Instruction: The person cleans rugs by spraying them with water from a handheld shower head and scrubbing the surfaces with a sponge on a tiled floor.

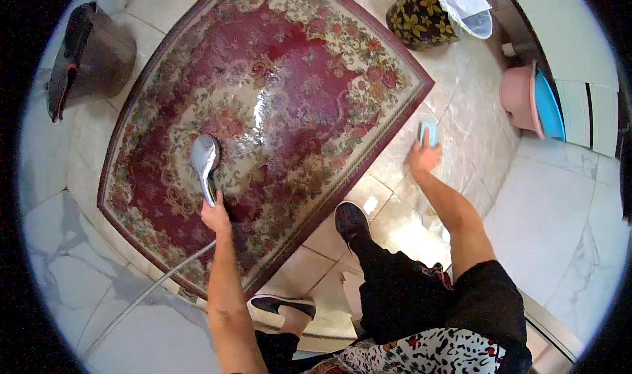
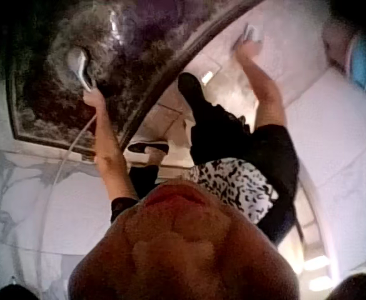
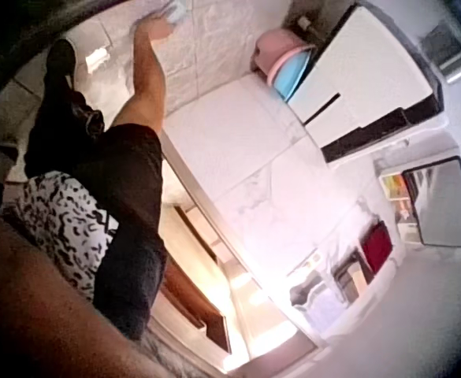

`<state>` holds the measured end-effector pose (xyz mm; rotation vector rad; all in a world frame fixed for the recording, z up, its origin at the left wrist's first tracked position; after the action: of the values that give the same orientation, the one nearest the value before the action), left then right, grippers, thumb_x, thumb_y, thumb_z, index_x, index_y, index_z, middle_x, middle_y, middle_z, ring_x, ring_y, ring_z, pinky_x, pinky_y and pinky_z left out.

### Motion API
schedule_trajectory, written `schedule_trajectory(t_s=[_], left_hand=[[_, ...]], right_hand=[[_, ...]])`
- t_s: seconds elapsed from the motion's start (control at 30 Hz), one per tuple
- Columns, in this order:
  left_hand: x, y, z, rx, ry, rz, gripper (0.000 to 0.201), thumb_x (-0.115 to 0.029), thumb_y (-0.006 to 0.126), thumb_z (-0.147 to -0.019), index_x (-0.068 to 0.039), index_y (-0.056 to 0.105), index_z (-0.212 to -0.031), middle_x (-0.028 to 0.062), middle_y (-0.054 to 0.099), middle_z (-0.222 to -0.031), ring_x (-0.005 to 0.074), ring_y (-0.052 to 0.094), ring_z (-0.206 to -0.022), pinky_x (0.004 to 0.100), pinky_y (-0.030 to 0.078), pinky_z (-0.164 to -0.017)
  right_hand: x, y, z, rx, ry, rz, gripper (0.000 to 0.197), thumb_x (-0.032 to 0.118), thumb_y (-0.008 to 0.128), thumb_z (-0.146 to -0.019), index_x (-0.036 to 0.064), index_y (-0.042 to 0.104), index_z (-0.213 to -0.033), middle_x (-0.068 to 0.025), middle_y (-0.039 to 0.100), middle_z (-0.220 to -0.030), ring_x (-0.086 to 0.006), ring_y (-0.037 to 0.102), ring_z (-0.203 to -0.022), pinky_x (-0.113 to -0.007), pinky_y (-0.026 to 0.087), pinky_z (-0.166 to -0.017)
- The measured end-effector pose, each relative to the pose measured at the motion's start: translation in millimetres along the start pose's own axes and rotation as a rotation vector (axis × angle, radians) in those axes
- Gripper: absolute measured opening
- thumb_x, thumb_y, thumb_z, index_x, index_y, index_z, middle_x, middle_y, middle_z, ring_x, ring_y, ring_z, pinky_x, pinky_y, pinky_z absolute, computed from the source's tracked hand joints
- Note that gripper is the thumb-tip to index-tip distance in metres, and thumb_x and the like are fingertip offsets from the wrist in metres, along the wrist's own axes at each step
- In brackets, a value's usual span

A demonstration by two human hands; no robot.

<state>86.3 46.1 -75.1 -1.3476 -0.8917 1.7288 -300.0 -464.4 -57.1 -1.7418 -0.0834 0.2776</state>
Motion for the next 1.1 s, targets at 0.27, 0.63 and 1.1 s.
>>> schedule_trajectory(t_s=[0.27, 0.63, 1.1], left_hand=[[-81, -10, 41, -0.086, 0.196, 0.12, 0.022, -0.017, 0.067, -0.069, -0.004, 0.049, -0.071, 0.0115, 0.05, -0.056, 0.0303, 0.051, -0.052, 0.0408, 0.04, -0.052], [-256, -33, 114, -0.096, 1.053, 0.173, 0.036, -0.006, 0.057, -0.072, -0.002, 0.052, -0.107, 0.0176, 0.049, -0.107, 0.0353, 0.05, -0.096, 0.0447, 0.036, -0.087], [-255, -101, 151, -0.167, 1.044, 0.25, 0.049, 0.002, 0.061, -0.072, -0.002, 0.045, -0.118, 0.0165, 0.046, -0.118, 0.0368, 0.041, -0.116, 0.0461, 0.03, -0.101]], right_hand=[[166, -104, 57, 0.14, -0.612, -0.751, 0.039, 0.015, 0.062, -0.076, 0.0021, 0.055, -0.112, -0.0206, 0.048, -0.117, -0.0357, 0.045, -0.109, -0.042, 0.036, -0.092], [344, -134, 77, 1.021, 0.398, -2.069, 0.018, 0.017, 0.061, -0.084, 0.0038, 0.053, -0.075, -0.006, 0.056, -0.064, -0.0136, 0.052, -0.049, -0.023, 0.04, -0.044], [322, -205, 65, 0.75, -0.022, -2.128, 0.009, 0.008, 0.053, -0.089, 0.005, 0.046, -0.083, -0.0031, 0.051, -0.073, -0.0119, 0.051, -0.069, -0.029, 0.045, -0.065]])
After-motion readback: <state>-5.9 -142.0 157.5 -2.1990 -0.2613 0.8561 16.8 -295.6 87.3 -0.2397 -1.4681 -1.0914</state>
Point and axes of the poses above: each hand's wrist, its own z-axis away from the middle knuckle, its own y-axis out of the palm, x = y × z, the point moved 7 cm from there along -z, towards the middle knuckle
